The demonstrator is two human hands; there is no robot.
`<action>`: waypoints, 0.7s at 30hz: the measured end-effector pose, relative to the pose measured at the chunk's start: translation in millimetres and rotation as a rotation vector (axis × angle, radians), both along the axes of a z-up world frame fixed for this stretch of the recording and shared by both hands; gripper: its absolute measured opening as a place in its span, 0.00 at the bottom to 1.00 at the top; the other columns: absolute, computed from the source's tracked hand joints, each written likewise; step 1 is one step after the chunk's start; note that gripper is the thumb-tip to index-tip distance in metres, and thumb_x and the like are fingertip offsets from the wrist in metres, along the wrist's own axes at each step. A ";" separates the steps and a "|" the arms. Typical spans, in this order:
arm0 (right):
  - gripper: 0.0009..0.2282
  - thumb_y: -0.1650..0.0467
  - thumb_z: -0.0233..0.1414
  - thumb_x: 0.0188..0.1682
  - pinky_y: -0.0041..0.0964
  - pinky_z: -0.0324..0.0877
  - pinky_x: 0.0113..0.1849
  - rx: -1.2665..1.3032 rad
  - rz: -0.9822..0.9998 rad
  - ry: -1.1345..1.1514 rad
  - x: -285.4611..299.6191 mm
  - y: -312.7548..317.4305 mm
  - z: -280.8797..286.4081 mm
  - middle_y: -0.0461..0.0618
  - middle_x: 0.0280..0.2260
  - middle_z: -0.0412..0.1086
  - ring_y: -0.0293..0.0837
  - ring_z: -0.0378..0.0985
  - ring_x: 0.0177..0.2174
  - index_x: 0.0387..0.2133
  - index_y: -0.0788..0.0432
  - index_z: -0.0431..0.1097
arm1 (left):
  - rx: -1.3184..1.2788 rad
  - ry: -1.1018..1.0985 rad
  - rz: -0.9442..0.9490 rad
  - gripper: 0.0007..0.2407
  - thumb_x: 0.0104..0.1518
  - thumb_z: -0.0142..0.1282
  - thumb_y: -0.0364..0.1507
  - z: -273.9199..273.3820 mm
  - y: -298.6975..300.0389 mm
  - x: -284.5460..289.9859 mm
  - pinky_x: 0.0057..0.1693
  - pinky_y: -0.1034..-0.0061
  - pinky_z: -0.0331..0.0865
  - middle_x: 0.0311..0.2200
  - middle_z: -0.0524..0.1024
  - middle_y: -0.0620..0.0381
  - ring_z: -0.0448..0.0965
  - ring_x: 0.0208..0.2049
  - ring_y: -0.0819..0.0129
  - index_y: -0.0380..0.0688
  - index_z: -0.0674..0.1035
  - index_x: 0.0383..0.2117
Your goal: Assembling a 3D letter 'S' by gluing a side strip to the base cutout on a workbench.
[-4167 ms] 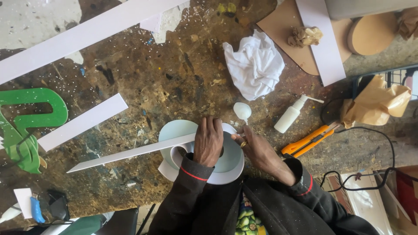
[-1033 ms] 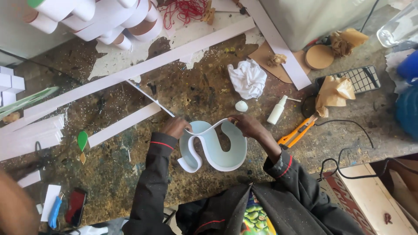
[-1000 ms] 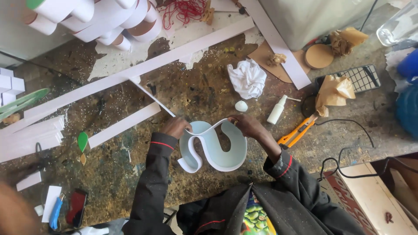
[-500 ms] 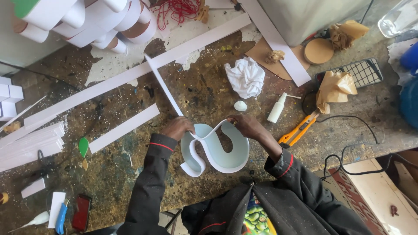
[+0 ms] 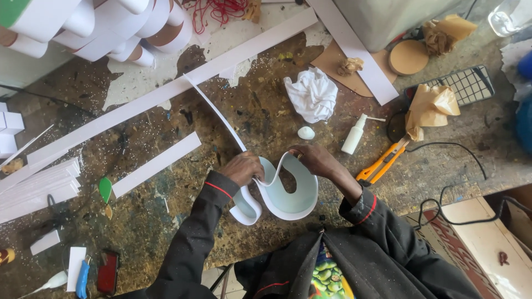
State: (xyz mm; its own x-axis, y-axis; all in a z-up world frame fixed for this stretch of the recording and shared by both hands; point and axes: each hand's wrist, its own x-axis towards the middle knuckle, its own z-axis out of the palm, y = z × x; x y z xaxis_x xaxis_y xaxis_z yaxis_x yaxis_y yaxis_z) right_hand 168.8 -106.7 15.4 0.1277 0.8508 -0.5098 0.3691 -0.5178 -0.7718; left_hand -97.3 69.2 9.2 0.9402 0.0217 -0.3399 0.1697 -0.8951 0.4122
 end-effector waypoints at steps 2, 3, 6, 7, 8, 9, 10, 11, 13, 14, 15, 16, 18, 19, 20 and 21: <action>0.20 0.57 0.43 0.67 0.65 0.78 0.50 0.001 0.001 0.009 1.2 2.4 -1.7 0.73 0.41 0.82 0.74 0.86 0.45 0.63 0.42 0.79 | -0.006 -0.004 0.021 0.13 0.65 0.62 0.19 16.6 -5.3 5.3 0.66 0.61 0.76 0.35 0.84 0.62 0.86 0.48 0.55 0.59 0.90 0.30; 0.19 0.58 0.44 0.68 0.65 0.78 0.49 -0.001 0.002 0.003 1.4 2.0 -2.0 0.73 0.40 0.82 0.74 0.86 0.45 0.63 0.43 0.80 | -0.009 0.036 0.025 0.13 0.63 0.61 0.17 24.0 -7.3 8.7 0.63 0.56 0.77 0.34 0.85 0.58 0.87 0.47 0.50 0.57 0.90 0.29; 0.19 0.57 0.44 0.67 0.67 0.78 0.49 -0.012 0.009 -0.002 2.9 3.0 -4.2 0.74 0.40 0.82 0.76 0.85 0.46 0.64 0.42 0.79 | -0.007 0.103 0.006 0.14 0.61 0.63 0.16 -5.8 -5.1 11.5 0.57 0.55 0.81 0.33 0.88 0.57 0.88 0.43 0.49 0.59 0.91 0.29; 0.19 0.56 0.44 0.67 0.68 0.77 0.50 -0.021 0.019 -0.002 2.8 3.4 -5.1 0.75 0.41 0.82 0.77 0.84 0.47 0.64 0.40 0.79 | -0.001 0.129 -0.012 0.15 0.60 0.64 0.18 -24.6 -4.0 9.9 0.54 0.57 0.83 0.32 0.88 0.59 0.90 0.41 0.52 0.64 0.92 0.29; 0.19 0.56 0.44 0.67 0.68 0.77 0.50 -0.027 0.028 -0.001 2.8 2.4 -1.2 0.75 0.41 0.82 0.77 0.84 0.47 0.64 0.40 0.79 | -0.008 0.130 -0.004 0.15 0.60 0.64 0.18 -26.8 -7.3 12.8 0.54 0.57 0.83 0.32 0.88 0.59 0.90 0.41 0.52 0.64 0.92 0.29; 0.19 0.57 0.44 0.67 0.68 0.77 0.50 -0.041 0.028 -0.001 2.4 1.5 2.9 0.74 0.41 0.82 0.76 0.84 0.47 0.65 0.39 0.78 | -0.023 0.108 -0.016 0.13 0.60 0.66 0.19 -28.9 -10.4 15.4 0.52 0.57 0.84 0.32 0.89 0.59 0.90 0.40 0.51 0.63 0.92 0.29; 0.19 0.57 0.44 0.67 0.68 0.77 0.51 -0.051 0.031 -0.005 3.4 3.5 7.4 0.74 0.41 0.82 0.75 0.84 0.47 0.65 0.39 0.78 | -0.034 0.083 -0.025 0.12 0.59 0.67 0.20 -30.4 -11.3 18.9 0.51 0.57 0.85 0.32 0.90 0.59 0.90 0.38 0.50 0.63 0.92 0.30; 0.19 0.57 0.44 0.67 0.68 0.77 0.51 -0.052 0.043 -0.006 3.3 3.2 4.4 0.74 0.41 0.82 0.75 0.84 0.47 0.65 0.39 0.78 | -0.036 0.081 -0.013 0.12 0.59 0.67 0.20 -12.6 -20.9 22.3 0.51 0.57 0.85 0.32 0.90 0.59 0.90 0.38 0.50 0.63 0.92 0.30; 0.19 0.58 0.44 0.68 0.68 0.77 0.48 -0.033 0.041 -0.010 4.0 1.8 -2.0 0.76 0.39 0.81 0.76 0.85 0.44 0.65 0.39 0.78 | -0.127 0.062 -0.022 0.10 0.58 0.65 0.19 23.2 -34.8 33.6 0.51 0.49 0.83 0.31 0.89 0.49 0.89 0.38 0.40 0.54 0.91 0.29; 0.19 0.58 0.44 0.68 0.68 0.77 0.48 -0.037 0.039 -0.009 4.3 2.5 -0.6 0.76 0.39 0.81 0.76 0.85 0.44 0.65 0.39 0.78 | -0.131 0.063 -0.023 0.10 0.58 0.65 0.19 8.4 -35.5 27.9 0.51 0.49 0.83 0.31 0.89 0.49 0.89 0.38 0.40 0.54 0.91 0.29; 0.19 0.58 0.44 0.68 0.67 0.77 0.48 -0.033 0.035 -0.003 4.8 3.1 0.6 0.75 0.39 0.82 0.75 0.86 0.44 0.65 0.41 0.78 | -0.106 0.015 -0.010 0.08 0.60 0.63 0.20 -6.7 -36.4 22.3 0.50 0.50 0.83 0.32 0.88 0.46 0.87 0.38 0.39 0.51 0.90 0.31; 0.19 0.59 0.44 0.68 0.65 0.78 0.47 -0.030 0.035 0.003 5.2 2.7 1.7 0.74 0.38 0.82 0.74 0.87 0.43 0.65 0.42 0.78 | -0.084 -0.033 0.006 0.06 0.63 0.62 0.22 -22.2 -39.1 16.2 0.50 0.51 0.83 0.33 0.86 0.42 0.86 0.38 0.37 0.48 0.89 0.32; 0.19 0.59 0.44 0.68 0.65 0.78 0.47 -0.030 0.027 0.015 4.2 1.4 6.4 0.74 0.38 0.82 0.74 0.87 0.42 0.64 0.43 0.79 | -0.190 -0.056 0.074 0.04 0.66 0.60 0.23 -43.6 -49.4 0.2 0.50 0.48 0.81 0.35 0.84 0.39 0.85 0.41 0.35 0.44 0.86 0.38; 0.19 0.58 0.45 0.68 0.65 0.78 0.46 -0.023 0.018 0.026 3.8 2.7 8.9 0.75 0.38 0.82 0.74 0.87 0.42 0.64 0.43 0.79 | -0.291 -0.080 0.141 0.04 0.69 0.58 0.24 -53.7 -51.5 -7.4 0.50 0.45 0.80 0.37 0.82 0.36 0.84 0.43 0.33 0.40 0.84 0.43; 0.19 0.58 0.45 0.68 0.65 0.78 0.46 -0.029 0.013 0.031 4.7 2.3 10.5 0.75 0.38 0.82 0.74 0.87 0.42 0.64 0.43 0.79 | -0.296 -0.074 0.136 0.04 0.69 0.58 0.24 -40.6 -58.0 -2.0 0.50 0.45 0.80 0.37 0.82 0.36 0.84 0.43 0.33 0.40 0.84 0.43; 0.19 0.59 0.45 0.68 0.65 0.78 0.46 -0.032 0.008 0.028 4.9 2.1 12.1 0.75 0.38 0.82 0.74 0.87 0.41 0.64 0.44 0.79 | -0.173 -0.028 0.131 0.06 0.61 0.67 0.30 -27.5 -64.4 2.7 0.52 0.51 0.80 0.33 0.82 0.44 0.85 0.42 0.42 0.44 0.86 0.40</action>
State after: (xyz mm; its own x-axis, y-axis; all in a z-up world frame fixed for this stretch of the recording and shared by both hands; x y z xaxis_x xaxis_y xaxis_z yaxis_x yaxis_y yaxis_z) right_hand 173.7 -104.6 27.4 0.1062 0.8349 -0.5400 0.3521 -0.5395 -0.7648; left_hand -94.7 4.8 -18.3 0.9425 0.0878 -0.3225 0.2659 -0.7816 0.5643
